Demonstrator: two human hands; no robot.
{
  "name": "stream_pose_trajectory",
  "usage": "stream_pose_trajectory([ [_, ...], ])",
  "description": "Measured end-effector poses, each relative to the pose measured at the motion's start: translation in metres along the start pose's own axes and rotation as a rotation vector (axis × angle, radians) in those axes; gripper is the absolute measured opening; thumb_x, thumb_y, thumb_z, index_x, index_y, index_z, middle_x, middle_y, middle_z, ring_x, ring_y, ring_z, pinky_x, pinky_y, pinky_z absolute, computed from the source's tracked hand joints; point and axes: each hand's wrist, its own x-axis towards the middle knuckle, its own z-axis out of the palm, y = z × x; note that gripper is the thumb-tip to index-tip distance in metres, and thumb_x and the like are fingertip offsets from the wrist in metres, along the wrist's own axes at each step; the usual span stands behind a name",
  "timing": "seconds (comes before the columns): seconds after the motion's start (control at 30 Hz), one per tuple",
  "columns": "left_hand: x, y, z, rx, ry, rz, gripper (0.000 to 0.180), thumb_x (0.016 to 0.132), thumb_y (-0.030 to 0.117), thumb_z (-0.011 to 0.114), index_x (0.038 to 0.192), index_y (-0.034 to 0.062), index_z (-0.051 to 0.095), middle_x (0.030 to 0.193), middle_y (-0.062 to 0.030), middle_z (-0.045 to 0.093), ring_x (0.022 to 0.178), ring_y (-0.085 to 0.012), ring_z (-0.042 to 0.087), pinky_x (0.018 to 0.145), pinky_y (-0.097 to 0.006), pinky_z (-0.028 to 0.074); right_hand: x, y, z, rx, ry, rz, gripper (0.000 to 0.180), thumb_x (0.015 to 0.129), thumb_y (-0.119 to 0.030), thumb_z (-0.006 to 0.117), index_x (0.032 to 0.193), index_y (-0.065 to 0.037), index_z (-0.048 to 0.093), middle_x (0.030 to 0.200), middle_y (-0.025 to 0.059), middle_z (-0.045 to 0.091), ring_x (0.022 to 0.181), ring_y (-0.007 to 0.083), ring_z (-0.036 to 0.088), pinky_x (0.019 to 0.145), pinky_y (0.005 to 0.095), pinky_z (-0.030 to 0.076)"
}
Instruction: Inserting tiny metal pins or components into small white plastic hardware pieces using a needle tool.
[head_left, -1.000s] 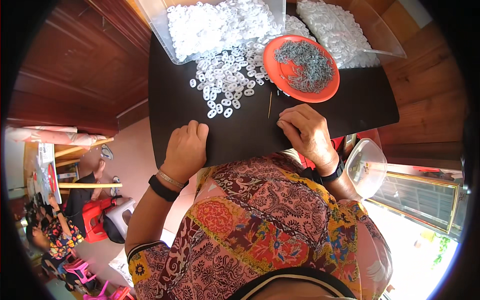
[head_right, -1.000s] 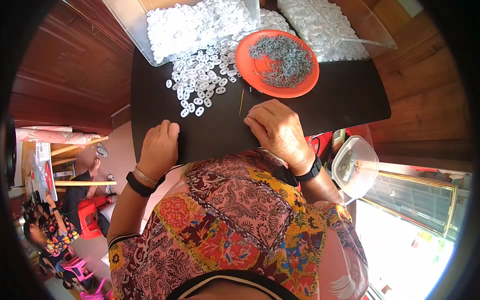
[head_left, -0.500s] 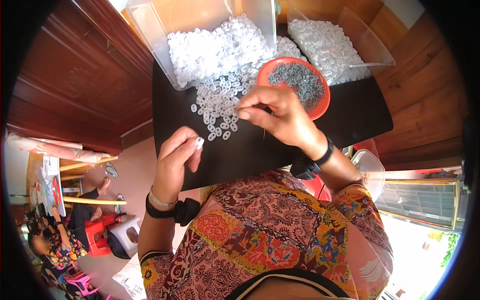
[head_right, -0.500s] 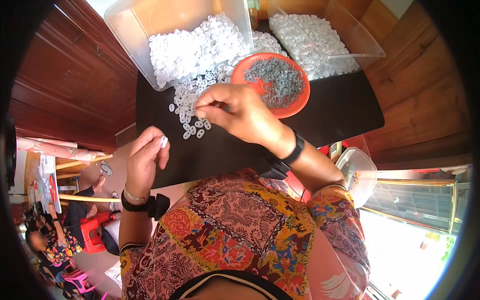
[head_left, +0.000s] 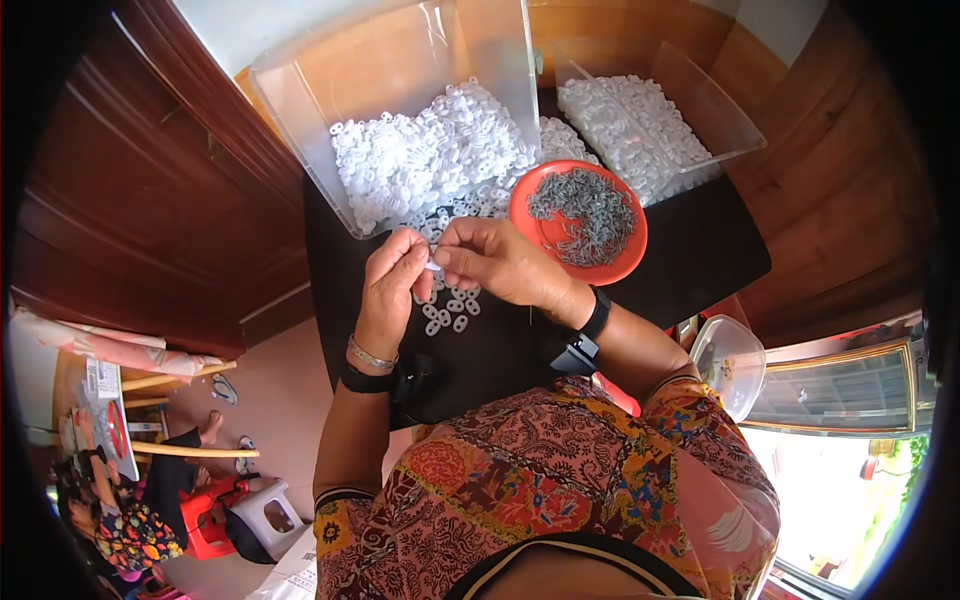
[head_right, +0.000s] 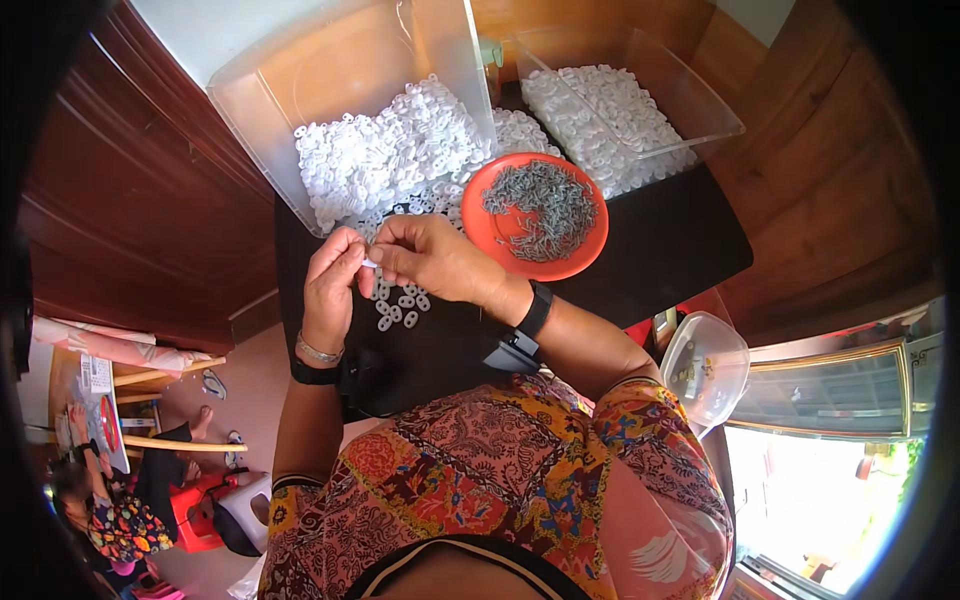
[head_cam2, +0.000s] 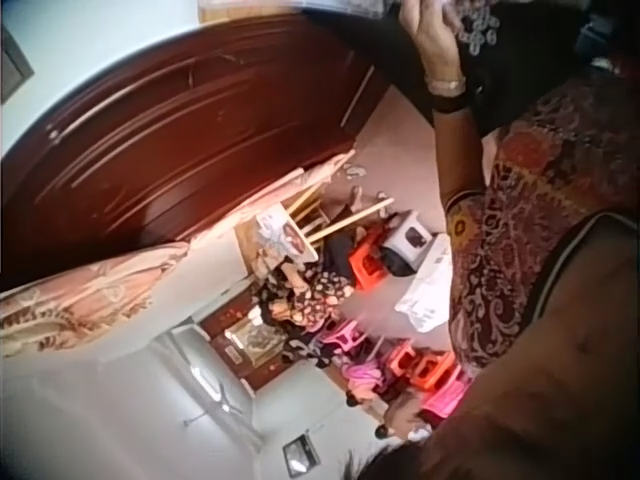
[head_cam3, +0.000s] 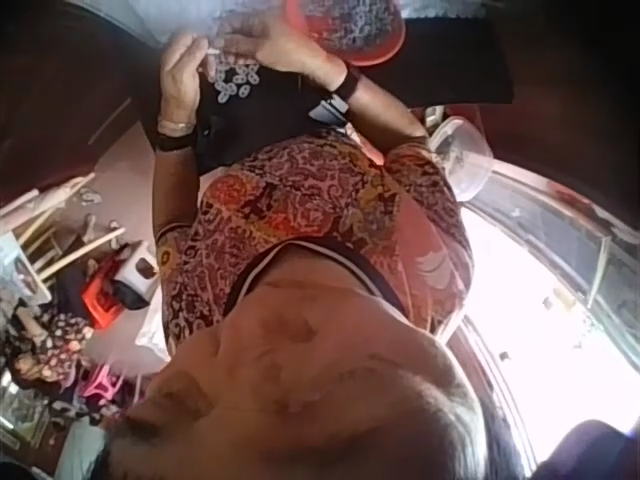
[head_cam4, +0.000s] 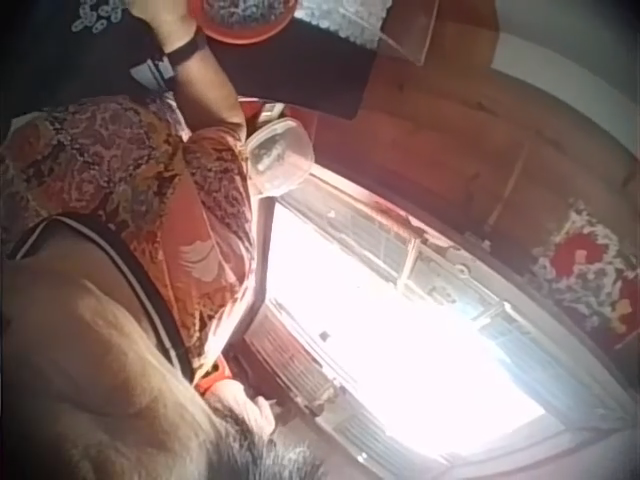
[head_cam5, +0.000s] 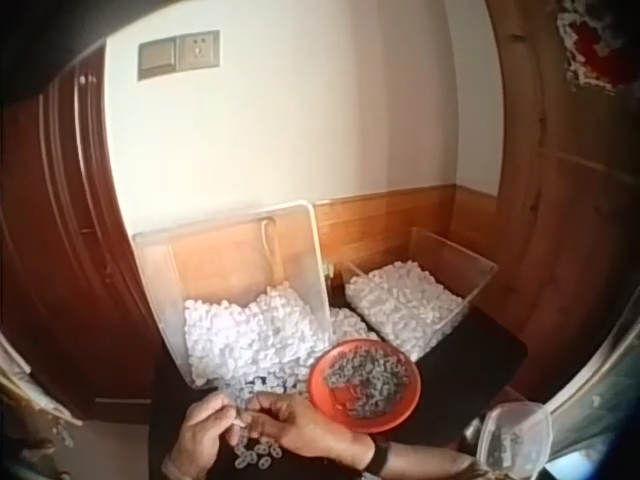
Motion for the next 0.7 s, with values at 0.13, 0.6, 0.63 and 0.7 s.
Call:
stream_pose_trajectory([
  [0.13,0.000,-0.008,0.006,-0.115,0.098,0.009,0.024,0.097,0.023,0.045,0.088,0.0025,0.054,0.063,0.0000,0.048,0.052,-0.0067,0.044,0.048,-0.021,0.034,0.001,0.004,0.006,0.011,0.067,-0.008,0.017,0.096,-0.018,0.056,0.089,-0.002,0.057,0.072,-0.0020,0.054,0.064,0.0050,0.047,0.057,0.0205,0.040],
  [0.6,-0.011,-0.022,0.009,0.315,0.167,0.309,0.020,0.097,0.019,0.047,0.091,0.0001,0.051,0.068,-0.0018,0.049,0.062,-0.0073,0.044,0.056,-0.022,0.036,0.001,0.007,0.003,-0.027,0.111,-0.069,0.008,0.090,-0.007,0.063,0.092,0.000,0.063,0.081,-0.0001,0.063,0.077,0.0053,0.057,0.069,0.0213,0.048],
  [0.63,-0.011,-0.019,0.010,0.315,0.166,0.307,0.020,0.097,0.019,0.047,0.091,0.0001,0.051,0.068,-0.0018,0.049,0.062,-0.0073,0.044,0.056,-0.022,0.036,0.001,0.007,0.002,-0.026,0.112,-0.067,0.008,0.090,-0.007,0.063,0.092,0.000,0.063,0.081,-0.0001,0.063,0.077,0.0053,0.057,0.069,0.0213,0.048],
  [0.7,-0.012,-0.013,0.011,0.217,0.156,0.206,0.021,0.097,0.020,0.046,0.089,0.0007,0.050,0.066,-0.0016,0.047,0.060,-0.0078,0.043,0.056,-0.023,0.036,-0.001,0.006,0.000,-0.046,0.159,-0.087,0.007,0.088,-0.005,0.064,0.089,0.002,0.064,0.082,0.0025,0.066,0.077,0.0057,0.058,0.070,0.0223,0.049],
])
